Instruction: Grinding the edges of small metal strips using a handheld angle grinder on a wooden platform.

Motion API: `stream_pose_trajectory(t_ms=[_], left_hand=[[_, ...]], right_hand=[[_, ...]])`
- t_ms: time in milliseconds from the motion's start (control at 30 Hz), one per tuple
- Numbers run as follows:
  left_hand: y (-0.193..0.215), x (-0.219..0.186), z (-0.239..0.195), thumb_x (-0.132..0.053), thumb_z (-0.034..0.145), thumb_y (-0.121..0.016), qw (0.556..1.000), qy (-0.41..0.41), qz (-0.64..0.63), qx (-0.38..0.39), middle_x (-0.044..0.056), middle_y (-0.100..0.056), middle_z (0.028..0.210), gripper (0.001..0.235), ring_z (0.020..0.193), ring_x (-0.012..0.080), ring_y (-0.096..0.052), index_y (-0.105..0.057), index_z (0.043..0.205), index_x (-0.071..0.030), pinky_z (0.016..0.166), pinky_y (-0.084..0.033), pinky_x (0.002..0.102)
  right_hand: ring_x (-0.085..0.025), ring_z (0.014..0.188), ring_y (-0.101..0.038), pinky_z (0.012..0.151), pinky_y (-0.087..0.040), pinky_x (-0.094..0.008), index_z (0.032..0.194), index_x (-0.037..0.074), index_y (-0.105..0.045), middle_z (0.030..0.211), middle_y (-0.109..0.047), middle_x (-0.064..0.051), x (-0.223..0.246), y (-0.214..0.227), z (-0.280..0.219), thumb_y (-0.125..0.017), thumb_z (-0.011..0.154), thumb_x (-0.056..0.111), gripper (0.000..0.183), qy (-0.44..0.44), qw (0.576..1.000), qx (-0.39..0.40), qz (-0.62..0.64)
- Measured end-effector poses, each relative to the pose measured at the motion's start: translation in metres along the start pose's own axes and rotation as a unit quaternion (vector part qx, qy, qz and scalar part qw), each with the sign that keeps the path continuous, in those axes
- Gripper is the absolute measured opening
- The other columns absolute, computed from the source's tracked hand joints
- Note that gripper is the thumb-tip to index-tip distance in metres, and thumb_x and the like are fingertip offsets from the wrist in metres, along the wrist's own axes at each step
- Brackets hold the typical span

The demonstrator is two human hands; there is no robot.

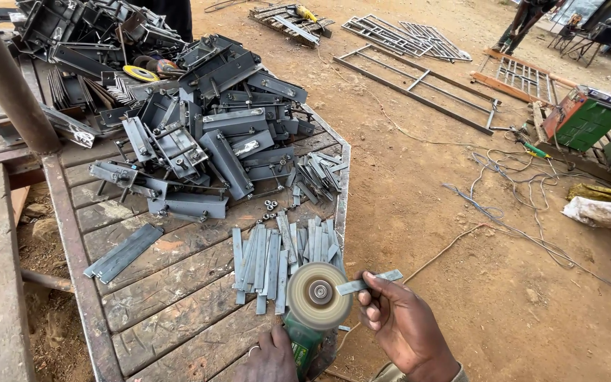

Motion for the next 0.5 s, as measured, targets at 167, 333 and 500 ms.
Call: stream_pose_trajectory(t_ms=[167,333,500], left_hand=[[0.018,-0.005,0.003,-0.027,0.101,-0.054,0.997,0.016,0.007,-0.075,0.003,-0.050,0.068,0.019,0.040,0.0197,-0.050,-0.053,0.083,-0.019,0.037,-0.036,0.041],[0.035,-0.003,0.007,-0.017,0.096,-0.053,0.987,0.045,-0.005,-0.156,0.004,-0.047,0.062,0.018,0.038,0.0233,-0.048,-0.057,0.079,-0.018,0.033,-0.034,0.046],[0.044,-0.002,0.008,-0.014,0.097,-0.052,0.967,0.088,0.001,-0.240,0.004,-0.041,0.058,0.031,0.035,0.0246,-0.041,-0.048,0.067,-0.019,0.031,-0.028,0.046]], right_hand=[[-0.006,0.051,-0.049,0.046,-0.036,-0.020,0.113,-0.007,-0.070,0.074,-0.060,-0.009,0.000,-0.061,-0.019,-0.063,0.098,0.014,0.027,0.006,0.997,0.068,-0.035],[-0.023,0.064,-0.055,0.051,-0.034,-0.031,0.121,-0.015,-0.074,0.077,-0.063,-0.019,-0.008,-0.145,-0.041,-0.065,0.094,0.008,0.036,0.084,0.982,0.075,-0.151],[-0.011,0.054,-0.066,0.048,-0.051,-0.024,0.099,0.008,-0.084,0.071,-0.073,-0.004,-0.018,-0.232,-0.057,-0.069,0.094,0.022,0.022,0.217,0.848,0.066,-0.479]])
Point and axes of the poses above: each hand's wrist, its own z-axis towards the middle knuckle, its own y-axis out of the back of the hand, x = y × z, the point moved 7 cm from there along z, towards the middle knuckle
